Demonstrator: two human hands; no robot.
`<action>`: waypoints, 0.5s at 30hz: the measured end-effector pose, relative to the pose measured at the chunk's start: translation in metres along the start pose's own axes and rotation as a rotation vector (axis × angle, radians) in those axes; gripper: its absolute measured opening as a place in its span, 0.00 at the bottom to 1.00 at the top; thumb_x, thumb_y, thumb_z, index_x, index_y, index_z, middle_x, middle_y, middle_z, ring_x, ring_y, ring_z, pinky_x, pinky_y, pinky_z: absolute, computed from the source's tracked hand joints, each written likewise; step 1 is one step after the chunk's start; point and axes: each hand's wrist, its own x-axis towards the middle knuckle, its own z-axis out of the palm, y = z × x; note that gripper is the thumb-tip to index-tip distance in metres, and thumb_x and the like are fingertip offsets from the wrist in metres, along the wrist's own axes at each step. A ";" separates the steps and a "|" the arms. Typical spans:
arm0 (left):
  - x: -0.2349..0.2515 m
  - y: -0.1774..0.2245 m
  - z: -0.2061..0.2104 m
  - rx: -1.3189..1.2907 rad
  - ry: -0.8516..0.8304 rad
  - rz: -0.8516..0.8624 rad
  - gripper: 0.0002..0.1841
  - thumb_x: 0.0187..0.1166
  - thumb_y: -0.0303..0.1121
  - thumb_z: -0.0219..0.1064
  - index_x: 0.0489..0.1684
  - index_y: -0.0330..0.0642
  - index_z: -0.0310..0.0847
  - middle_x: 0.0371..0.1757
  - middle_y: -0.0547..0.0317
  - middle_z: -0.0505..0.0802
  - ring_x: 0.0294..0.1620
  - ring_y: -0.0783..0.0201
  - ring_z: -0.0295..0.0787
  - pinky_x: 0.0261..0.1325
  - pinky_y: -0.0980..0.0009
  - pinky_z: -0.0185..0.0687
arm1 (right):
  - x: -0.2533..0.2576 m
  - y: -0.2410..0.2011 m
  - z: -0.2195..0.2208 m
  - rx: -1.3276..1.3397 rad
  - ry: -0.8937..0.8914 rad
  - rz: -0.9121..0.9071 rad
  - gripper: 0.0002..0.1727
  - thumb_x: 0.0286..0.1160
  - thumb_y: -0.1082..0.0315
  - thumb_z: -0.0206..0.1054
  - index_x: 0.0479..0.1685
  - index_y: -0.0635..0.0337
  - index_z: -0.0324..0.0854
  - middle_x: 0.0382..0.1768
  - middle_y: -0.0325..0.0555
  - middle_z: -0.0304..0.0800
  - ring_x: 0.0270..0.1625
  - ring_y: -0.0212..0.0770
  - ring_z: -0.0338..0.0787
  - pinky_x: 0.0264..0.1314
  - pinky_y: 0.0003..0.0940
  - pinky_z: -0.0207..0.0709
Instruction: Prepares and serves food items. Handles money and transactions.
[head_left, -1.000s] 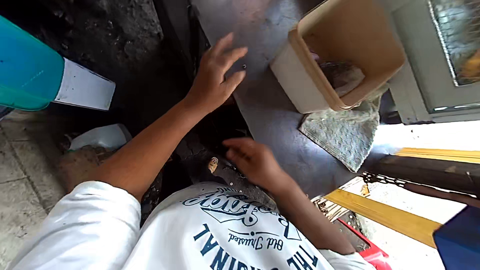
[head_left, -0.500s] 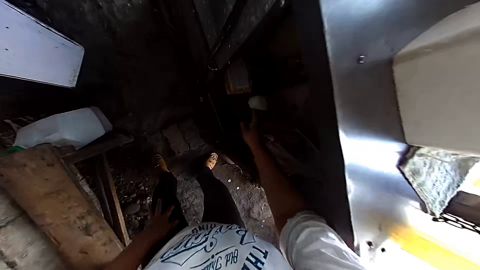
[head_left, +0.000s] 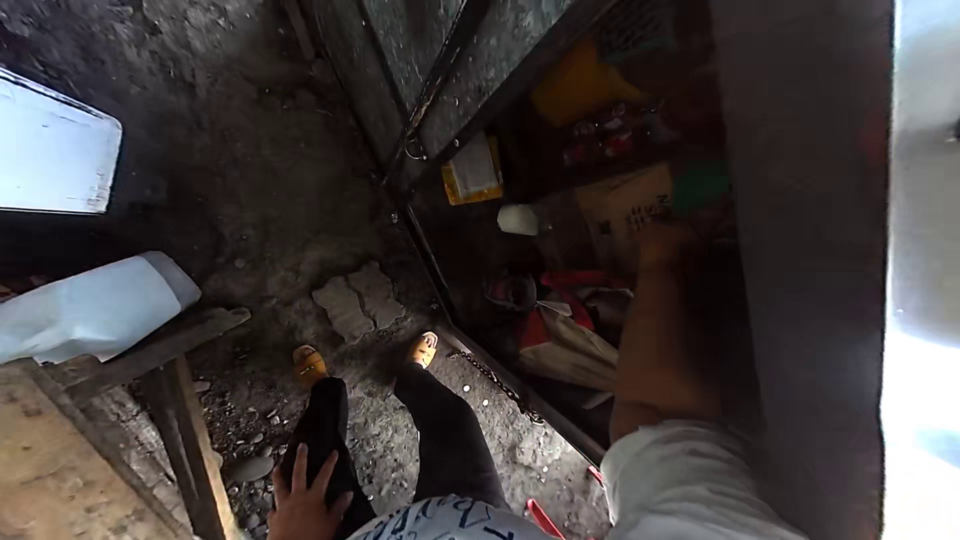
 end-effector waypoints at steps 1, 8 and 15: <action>-0.002 0.002 -0.001 -0.001 0.006 -0.005 0.39 0.65 0.58 0.79 0.83 0.70 0.75 0.97 0.44 0.47 0.91 0.18 0.36 0.68 0.19 0.64 | -0.008 0.000 -0.004 -0.046 0.012 -0.043 0.37 0.86 0.71 0.60 0.88 0.80 0.49 0.86 0.77 0.59 0.90 0.62 0.62 0.93 0.46 0.52; 0.031 -0.023 -0.008 0.159 -0.209 0.116 0.34 0.80 0.64 0.60 0.87 0.68 0.70 0.97 0.45 0.51 0.93 0.29 0.45 0.81 0.33 0.63 | -0.082 -0.066 -0.073 -0.012 -0.422 0.152 0.21 0.95 0.73 0.44 0.76 0.81 0.67 0.76 0.72 0.74 0.79 0.52 0.74 0.81 0.32 0.62; 0.069 0.093 -0.211 0.037 0.061 0.300 0.25 0.91 0.38 0.56 0.83 0.37 0.71 0.83 0.35 0.76 0.84 0.38 0.70 0.86 0.42 0.63 | -0.087 0.058 0.042 0.199 -0.298 -0.560 0.17 0.84 0.70 0.62 0.65 0.69 0.84 0.71 0.68 0.82 0.71 0.63 0.85 0.74 0.57 0.78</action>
